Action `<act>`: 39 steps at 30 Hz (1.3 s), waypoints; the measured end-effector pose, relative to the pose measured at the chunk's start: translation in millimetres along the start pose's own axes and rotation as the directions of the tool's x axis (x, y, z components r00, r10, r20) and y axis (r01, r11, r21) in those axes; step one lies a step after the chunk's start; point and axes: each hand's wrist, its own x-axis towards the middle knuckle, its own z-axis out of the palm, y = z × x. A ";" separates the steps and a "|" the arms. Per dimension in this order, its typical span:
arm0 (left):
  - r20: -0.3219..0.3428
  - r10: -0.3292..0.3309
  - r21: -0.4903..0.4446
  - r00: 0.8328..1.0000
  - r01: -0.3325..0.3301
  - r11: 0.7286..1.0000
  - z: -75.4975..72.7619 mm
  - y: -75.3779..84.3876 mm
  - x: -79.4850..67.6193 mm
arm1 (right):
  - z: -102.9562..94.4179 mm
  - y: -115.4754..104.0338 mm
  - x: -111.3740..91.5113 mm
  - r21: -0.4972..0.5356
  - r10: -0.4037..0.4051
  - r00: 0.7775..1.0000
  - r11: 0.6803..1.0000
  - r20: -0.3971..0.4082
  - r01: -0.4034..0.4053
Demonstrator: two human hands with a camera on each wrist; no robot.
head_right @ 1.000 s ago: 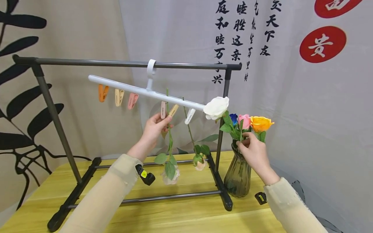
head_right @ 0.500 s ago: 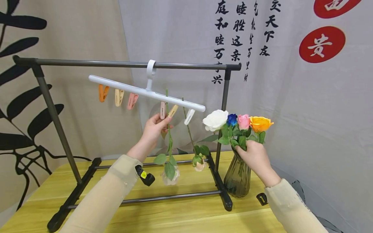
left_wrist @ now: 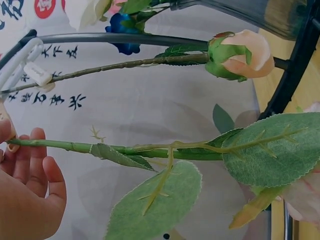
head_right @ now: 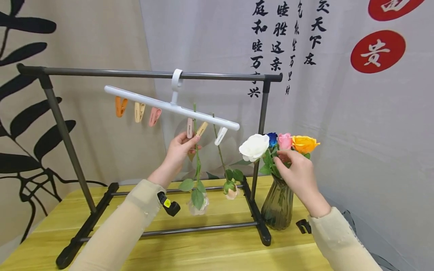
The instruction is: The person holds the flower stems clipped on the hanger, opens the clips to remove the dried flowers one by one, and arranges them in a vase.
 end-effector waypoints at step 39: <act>0.095 0.023 0.097 0.995 -0.032 0.995 17.7 -30.1 -9.4 | 102.3 -130.7 99.6 0.704 0.218 0.783 0.345 0.583 -0.621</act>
